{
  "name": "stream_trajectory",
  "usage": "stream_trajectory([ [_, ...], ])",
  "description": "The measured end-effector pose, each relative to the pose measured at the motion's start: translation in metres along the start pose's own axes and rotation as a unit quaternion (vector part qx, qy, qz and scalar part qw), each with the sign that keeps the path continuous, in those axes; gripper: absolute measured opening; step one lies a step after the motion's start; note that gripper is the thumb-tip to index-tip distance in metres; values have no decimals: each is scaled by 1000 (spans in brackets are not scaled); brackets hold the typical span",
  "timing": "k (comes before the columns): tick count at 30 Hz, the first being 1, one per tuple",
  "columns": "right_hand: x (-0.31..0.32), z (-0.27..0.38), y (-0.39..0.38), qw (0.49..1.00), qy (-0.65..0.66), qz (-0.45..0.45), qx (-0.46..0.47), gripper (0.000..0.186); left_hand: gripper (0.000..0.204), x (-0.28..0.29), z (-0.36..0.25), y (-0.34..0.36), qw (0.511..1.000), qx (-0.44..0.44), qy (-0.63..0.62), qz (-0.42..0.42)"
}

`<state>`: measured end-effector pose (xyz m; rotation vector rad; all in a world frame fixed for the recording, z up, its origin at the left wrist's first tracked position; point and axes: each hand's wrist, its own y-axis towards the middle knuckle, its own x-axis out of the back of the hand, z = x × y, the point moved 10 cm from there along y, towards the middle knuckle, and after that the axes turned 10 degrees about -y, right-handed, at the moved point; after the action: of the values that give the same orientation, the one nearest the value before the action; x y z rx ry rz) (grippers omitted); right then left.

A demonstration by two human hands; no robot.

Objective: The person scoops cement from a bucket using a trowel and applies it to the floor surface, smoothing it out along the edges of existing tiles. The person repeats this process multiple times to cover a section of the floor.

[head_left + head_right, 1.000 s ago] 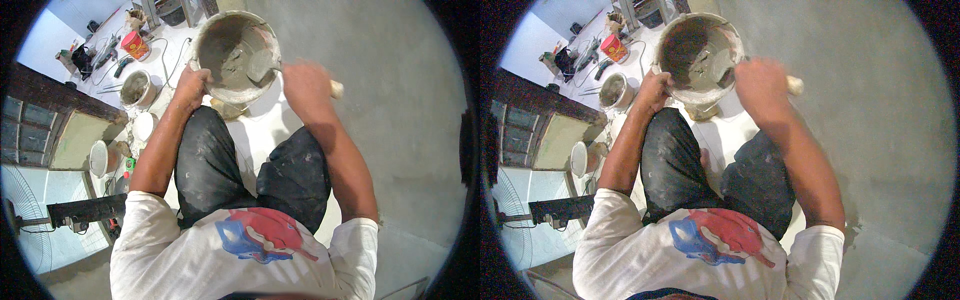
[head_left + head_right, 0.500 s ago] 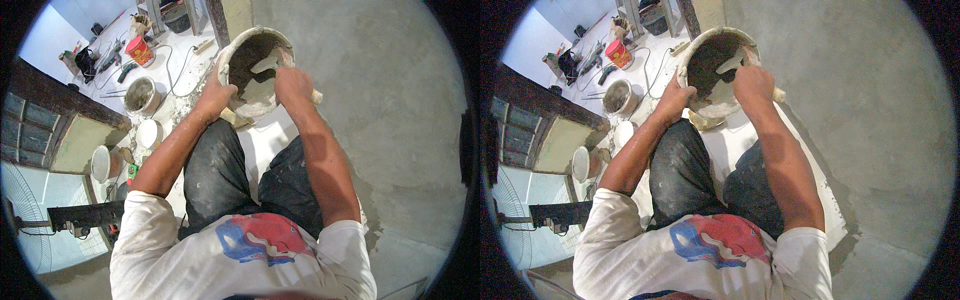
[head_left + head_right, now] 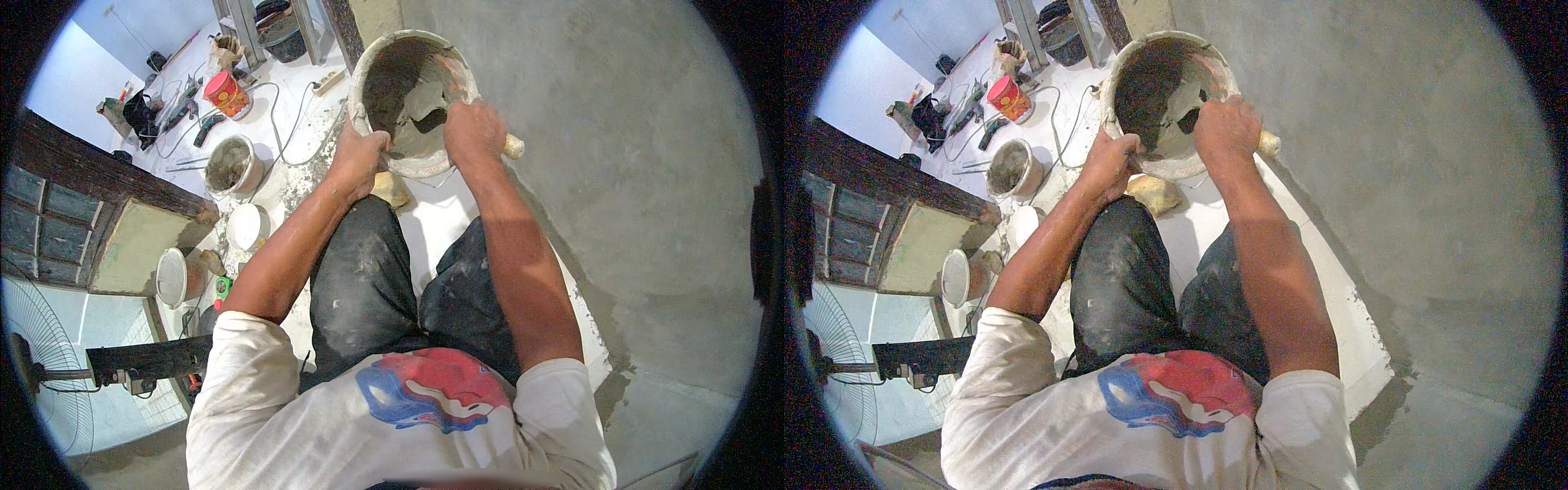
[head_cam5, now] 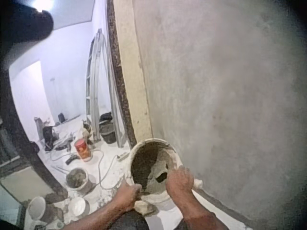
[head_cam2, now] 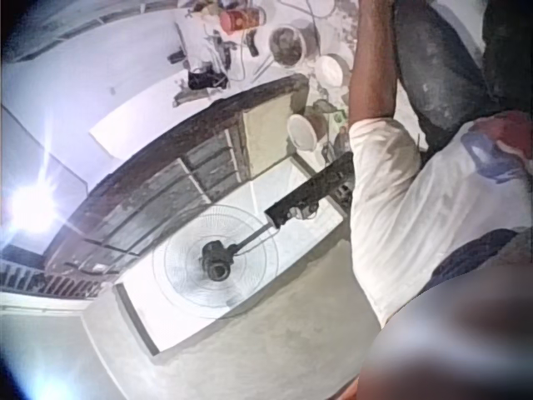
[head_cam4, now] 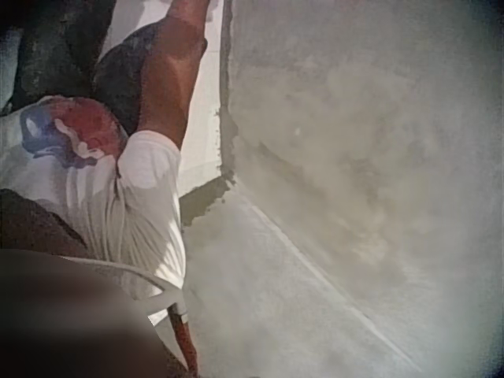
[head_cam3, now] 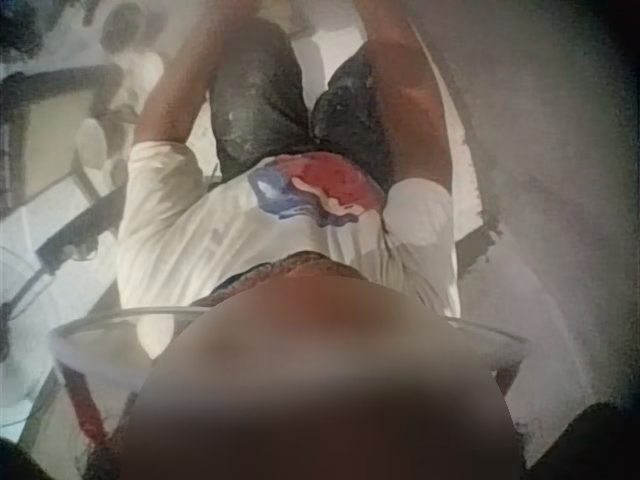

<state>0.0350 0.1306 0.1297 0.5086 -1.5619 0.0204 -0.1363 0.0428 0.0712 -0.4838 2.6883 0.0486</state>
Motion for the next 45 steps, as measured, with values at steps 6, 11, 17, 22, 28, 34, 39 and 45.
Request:
stream_trajectory([
  [6, 12, 4, 2, 999, -2, 31, 21, 24, 68, -3, 4, -2, 993, 36, -109, -26],
  [11, 9, 2, -2, 998, 4, 47, 32, 24, 74, -9, 7, -3, 995, 45, -84, -28],
  [17, 3, 8, 8, 998, -58, 2, 24, 18, 80, -17, 9, -1, 999, 33, -23, 7],
  [22, 4, 1, 9, 998, -41, -31, 24, 21, 57, -18, 6, -10, 998, 45, -40, -27],
  [28, -9, 8, 13, 999, 0, 31, 14, 21, 65, -13, 15, -5, 995, 93, -44, -7],
  [34, 3, 10, 5, 998, -13, -38, 49, 22, 29, -15, 14, -10, 989, 107, -99, -17],
  [39, 12, 6, -3, 991, 84, 90, 59, 23, 20, 16, 25, -2, 980, 123, -141, -67],
  [45, 9, -58, -16, 968, 228, 92, 48, 28, 16, 16, 37, 4, 969, 169, -159, -84],
])
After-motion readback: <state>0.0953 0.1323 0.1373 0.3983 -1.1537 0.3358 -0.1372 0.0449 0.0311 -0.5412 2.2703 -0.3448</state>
